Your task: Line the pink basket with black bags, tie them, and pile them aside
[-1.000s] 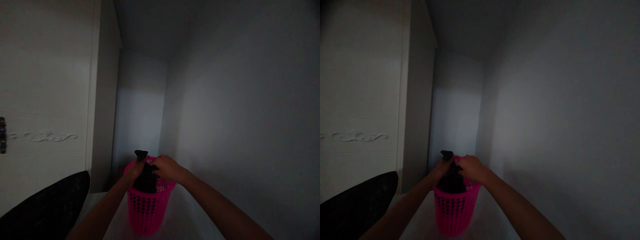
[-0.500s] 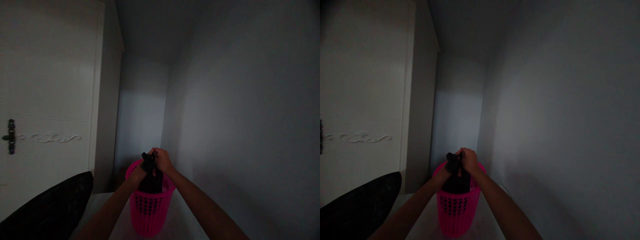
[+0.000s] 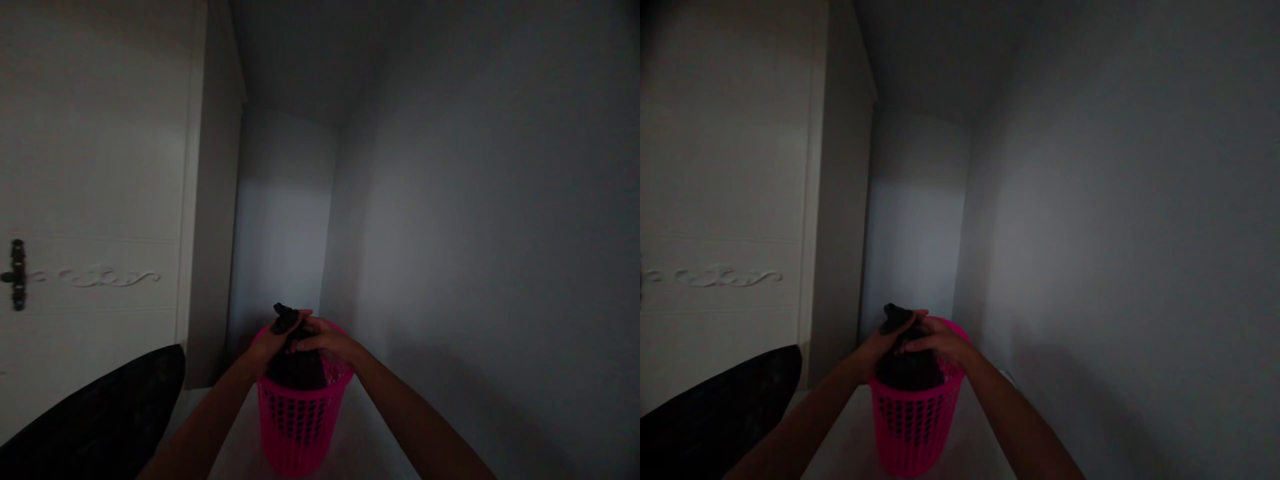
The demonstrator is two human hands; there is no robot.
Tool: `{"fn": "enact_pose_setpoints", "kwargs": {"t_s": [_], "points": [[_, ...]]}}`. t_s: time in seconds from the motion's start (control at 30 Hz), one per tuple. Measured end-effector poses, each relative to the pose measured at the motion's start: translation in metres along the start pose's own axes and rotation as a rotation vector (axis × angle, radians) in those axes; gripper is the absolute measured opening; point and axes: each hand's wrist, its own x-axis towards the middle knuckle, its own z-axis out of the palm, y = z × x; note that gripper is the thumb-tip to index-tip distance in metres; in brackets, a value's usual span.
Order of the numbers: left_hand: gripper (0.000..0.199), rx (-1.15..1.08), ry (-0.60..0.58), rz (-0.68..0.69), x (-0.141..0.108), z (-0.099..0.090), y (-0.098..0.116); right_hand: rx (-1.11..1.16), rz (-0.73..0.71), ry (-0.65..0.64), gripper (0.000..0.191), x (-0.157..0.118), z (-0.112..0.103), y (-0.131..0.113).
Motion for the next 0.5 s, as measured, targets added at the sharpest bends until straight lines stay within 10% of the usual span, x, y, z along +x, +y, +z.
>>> {"fn": "enact_pose_setpoints", "kwargs": {"t_s": [0.5], "points": [[0.011, 0.401, 0.164, 0.267, 0.013, -0.012, -0.009, -0.175, 0.029, 0.314, 0.012, 0.011, -0.004, 0.030]]}}
